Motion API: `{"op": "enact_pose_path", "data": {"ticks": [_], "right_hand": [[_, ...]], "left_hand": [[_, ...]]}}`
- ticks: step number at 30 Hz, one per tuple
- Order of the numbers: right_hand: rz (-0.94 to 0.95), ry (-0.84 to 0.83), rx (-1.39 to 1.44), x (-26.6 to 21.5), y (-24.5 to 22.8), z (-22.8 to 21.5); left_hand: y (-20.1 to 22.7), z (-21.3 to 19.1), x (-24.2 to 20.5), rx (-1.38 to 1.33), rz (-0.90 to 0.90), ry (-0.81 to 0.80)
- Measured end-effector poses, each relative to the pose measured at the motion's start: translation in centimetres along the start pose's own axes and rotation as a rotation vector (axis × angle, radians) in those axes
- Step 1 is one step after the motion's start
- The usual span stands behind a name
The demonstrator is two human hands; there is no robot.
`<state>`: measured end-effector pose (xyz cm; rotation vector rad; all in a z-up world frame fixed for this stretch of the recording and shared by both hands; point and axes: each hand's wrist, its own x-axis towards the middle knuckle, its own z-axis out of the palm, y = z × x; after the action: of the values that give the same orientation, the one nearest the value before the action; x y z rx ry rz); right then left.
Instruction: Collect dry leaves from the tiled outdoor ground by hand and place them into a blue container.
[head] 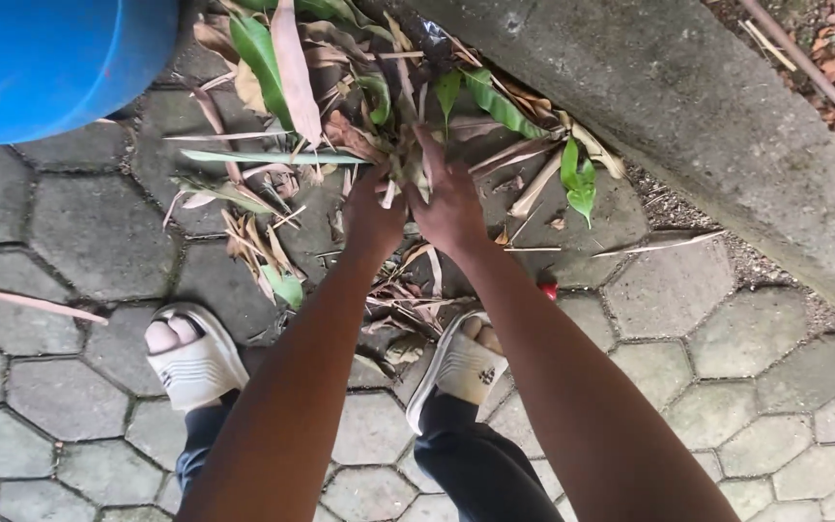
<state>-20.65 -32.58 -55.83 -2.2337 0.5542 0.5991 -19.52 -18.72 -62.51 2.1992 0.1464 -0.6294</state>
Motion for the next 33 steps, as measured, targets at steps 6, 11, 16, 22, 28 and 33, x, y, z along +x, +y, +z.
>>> {"op": "enact_pose_path", "data": {"ticks": [6, 11, 16, 22, 28, 33], "right_hand": [[-0.082, 0.148, 0.187, 0.4, 2.7, 3.9], [-0.123, 0.189, 0.485, -3.5, 1.5, 0.9], [-0.039, 0.203, 0.686, -11.1, -4.6, -5.7], [-0.029, 0.377, 0.728, -18.7, -13.6, -12.7], [0.079, 0.500, 0.770, -22.9, -24.5, -19.2], [-0.027, 0.533, 0.817, -25.1, -32.8, -21.2]], "left_hand": [[-2.7, 3.9, -1.3, -0.352, -0.127, 0.070], [3.8, -0.4, -4.8, -0.533, -0.294, -0.031], [9.5, -4.9, -9.9, -0.823, -0.296, -0.133], [18.7, -13.1, -14.4, -1.083, -0.197, -0.269], [28.2, -24.2, -16.7, -1.156, -0.021, -0.319], [33.6, -35.2, -17.3, -1.045, 0.055, -0.336]]}}
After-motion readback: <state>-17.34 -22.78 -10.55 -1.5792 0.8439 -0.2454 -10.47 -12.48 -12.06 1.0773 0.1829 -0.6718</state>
